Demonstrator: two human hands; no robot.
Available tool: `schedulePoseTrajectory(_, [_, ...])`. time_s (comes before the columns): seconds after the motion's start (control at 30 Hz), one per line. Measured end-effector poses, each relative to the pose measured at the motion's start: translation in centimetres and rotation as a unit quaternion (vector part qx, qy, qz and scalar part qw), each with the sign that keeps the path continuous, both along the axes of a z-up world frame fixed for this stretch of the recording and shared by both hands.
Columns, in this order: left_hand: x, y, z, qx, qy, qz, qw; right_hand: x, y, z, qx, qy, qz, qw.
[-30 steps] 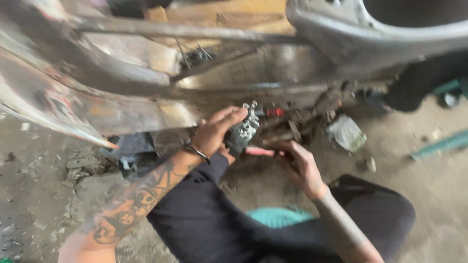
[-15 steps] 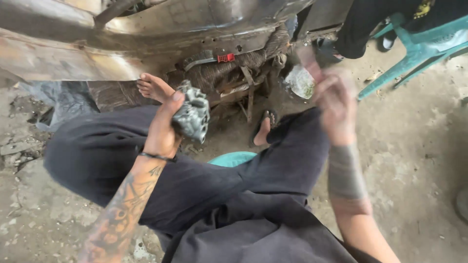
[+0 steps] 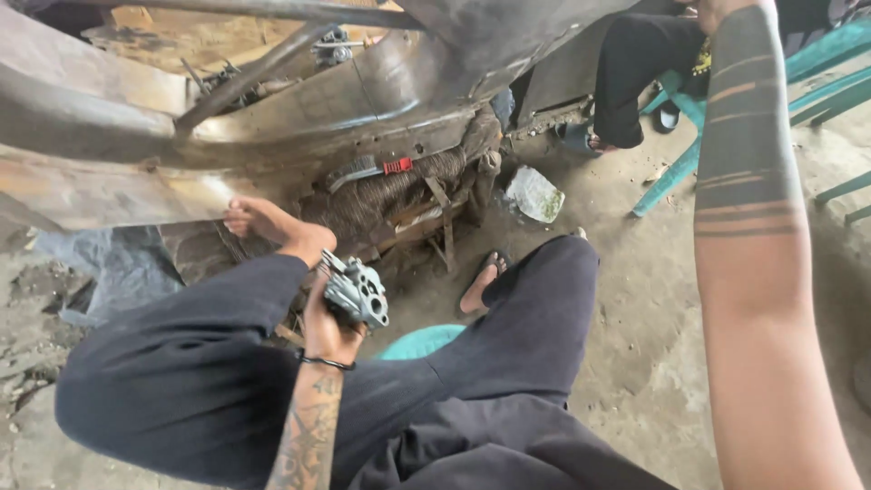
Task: The person is cleaning a metal engine component, likely a carburetor, using a small brush to remove dirt and grease.
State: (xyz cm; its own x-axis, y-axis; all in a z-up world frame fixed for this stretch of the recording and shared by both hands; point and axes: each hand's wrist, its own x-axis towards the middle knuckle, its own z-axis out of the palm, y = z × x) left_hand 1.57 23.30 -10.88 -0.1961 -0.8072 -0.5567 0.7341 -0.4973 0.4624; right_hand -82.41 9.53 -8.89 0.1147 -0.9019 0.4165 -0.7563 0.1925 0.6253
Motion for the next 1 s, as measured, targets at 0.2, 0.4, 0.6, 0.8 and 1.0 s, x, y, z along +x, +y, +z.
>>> schedulePoseTrajectory(0.2, [-1.4, 0.0, -0.3, 0.073, 0.003, -0.005, 0.997, 11.8, 1.2, 7.2, -0.006, -0.252, 0.063, 0.966])
schedulePoseTrajectory(0.4, [-1.2, 1.3, -2.2, 0.115, -0.009, 0.038, 0.993, 28.7, 8.8, -2.5, 0.055, -0.498, 0.127, 0.856])
schedulePoseTrajectory(0.6, [-1.4, 1.3, -4.7, 0.037, -0.002, 0.017, 0.999, 50.6, 17.7, -6.6, 0.093, -0.694, 0.187, 0.690])
schedulePoseTrajectory(0.8, [-2.3, -0.8, -9.9, 0.038, -0.033, 0.036, 0.998, 61.3, 19.7, -10.9, 0.133, -0.810, 0.245, 0.516])
schedulePoseTrajectory(1.0, [-2.4, -1.4, -9.8, 0.073, -0.075, 0.065, 0.992, 62.1, 20.7, -12.9, 0.115, -0.835, 0.248, 0.477])
